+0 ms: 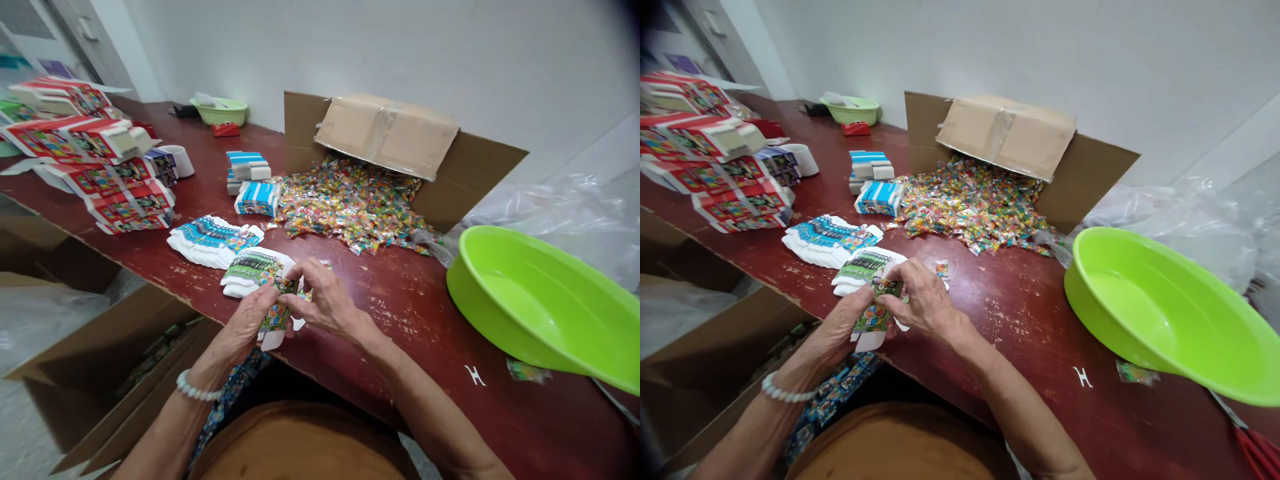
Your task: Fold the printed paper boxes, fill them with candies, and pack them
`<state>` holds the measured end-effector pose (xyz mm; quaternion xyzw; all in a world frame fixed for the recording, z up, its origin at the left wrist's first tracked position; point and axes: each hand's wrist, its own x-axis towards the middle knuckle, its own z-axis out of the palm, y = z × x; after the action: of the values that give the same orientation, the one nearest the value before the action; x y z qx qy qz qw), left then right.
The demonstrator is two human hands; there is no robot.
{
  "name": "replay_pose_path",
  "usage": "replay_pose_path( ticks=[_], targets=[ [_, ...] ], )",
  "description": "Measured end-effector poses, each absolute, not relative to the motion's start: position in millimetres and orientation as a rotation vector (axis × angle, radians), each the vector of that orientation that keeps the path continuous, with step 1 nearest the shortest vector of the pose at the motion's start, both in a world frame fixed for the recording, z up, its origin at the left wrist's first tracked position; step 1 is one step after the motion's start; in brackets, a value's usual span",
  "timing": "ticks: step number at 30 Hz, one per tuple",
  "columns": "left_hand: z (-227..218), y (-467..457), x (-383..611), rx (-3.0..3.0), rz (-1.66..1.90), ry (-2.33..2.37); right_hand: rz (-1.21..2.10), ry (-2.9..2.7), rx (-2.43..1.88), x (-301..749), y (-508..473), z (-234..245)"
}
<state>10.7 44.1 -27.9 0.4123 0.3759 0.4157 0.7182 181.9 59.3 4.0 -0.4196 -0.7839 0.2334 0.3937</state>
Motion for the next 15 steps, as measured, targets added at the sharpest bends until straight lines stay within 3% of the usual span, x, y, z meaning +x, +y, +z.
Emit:
replay_pose_path(
  ticks=[8,15],
  targets=[
    [-30.6,35.4,9.0,0.989,0.666,0.726,1.065,-2.206,-0.919,207.4,67.2,3.4],
    [-32.1,31.3,9.9,1.006,0.658,0.717,1.091,-2.105,-0.999,200.3,53.7,1.3]
  ],
)
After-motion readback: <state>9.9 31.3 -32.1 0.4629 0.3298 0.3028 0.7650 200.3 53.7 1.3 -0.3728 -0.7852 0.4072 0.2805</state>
